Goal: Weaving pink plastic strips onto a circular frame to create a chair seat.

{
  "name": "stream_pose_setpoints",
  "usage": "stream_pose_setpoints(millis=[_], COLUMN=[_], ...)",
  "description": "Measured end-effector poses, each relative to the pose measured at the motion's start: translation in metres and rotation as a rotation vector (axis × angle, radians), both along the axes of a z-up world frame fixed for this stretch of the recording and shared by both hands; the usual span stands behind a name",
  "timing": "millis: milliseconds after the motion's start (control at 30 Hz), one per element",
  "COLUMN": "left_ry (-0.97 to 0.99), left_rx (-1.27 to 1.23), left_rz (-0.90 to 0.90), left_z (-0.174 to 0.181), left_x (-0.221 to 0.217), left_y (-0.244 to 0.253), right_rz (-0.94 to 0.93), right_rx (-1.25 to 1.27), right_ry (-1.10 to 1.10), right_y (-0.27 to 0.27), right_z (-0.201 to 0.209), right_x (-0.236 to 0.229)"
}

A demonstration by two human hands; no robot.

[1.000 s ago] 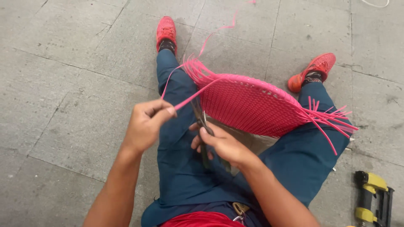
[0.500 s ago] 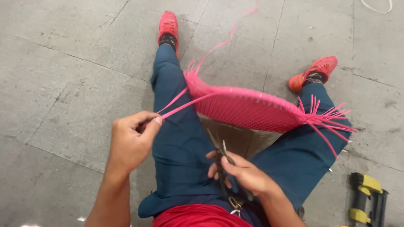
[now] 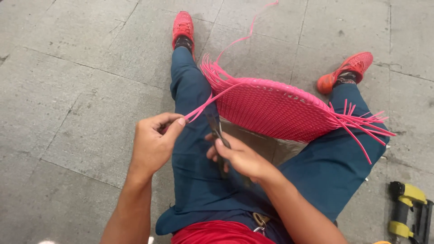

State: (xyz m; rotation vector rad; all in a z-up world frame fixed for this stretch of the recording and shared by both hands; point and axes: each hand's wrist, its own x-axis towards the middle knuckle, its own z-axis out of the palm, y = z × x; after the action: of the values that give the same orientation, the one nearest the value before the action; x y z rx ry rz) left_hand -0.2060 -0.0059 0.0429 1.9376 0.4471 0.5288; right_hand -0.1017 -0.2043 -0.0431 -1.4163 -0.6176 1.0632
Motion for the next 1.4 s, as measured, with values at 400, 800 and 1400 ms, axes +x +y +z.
stream_pose_setpoints(millis=[400,800,1400], left_ry=[0.011,-0.031,-0.359], left_rx=[-0.048,0.038,0.785], left_rz=[-0.019,-0.083,-0.705], left_z=[-0.010,-0.001,-0.032], left_x=[-0.003,0.006,0.205], left_y=[0.000,0.016,-0.060], right_rz=[-0.052,-0.041,-0.975], right_rx=[0.045,0.168,0.100], right_ry=[-0.008,-0.007,0.023], right_y=[0.023,0.002,-0.315], right_z=[0.028,-0.002,-0.093], right_x=[-0.013,-0.026,-0.043])
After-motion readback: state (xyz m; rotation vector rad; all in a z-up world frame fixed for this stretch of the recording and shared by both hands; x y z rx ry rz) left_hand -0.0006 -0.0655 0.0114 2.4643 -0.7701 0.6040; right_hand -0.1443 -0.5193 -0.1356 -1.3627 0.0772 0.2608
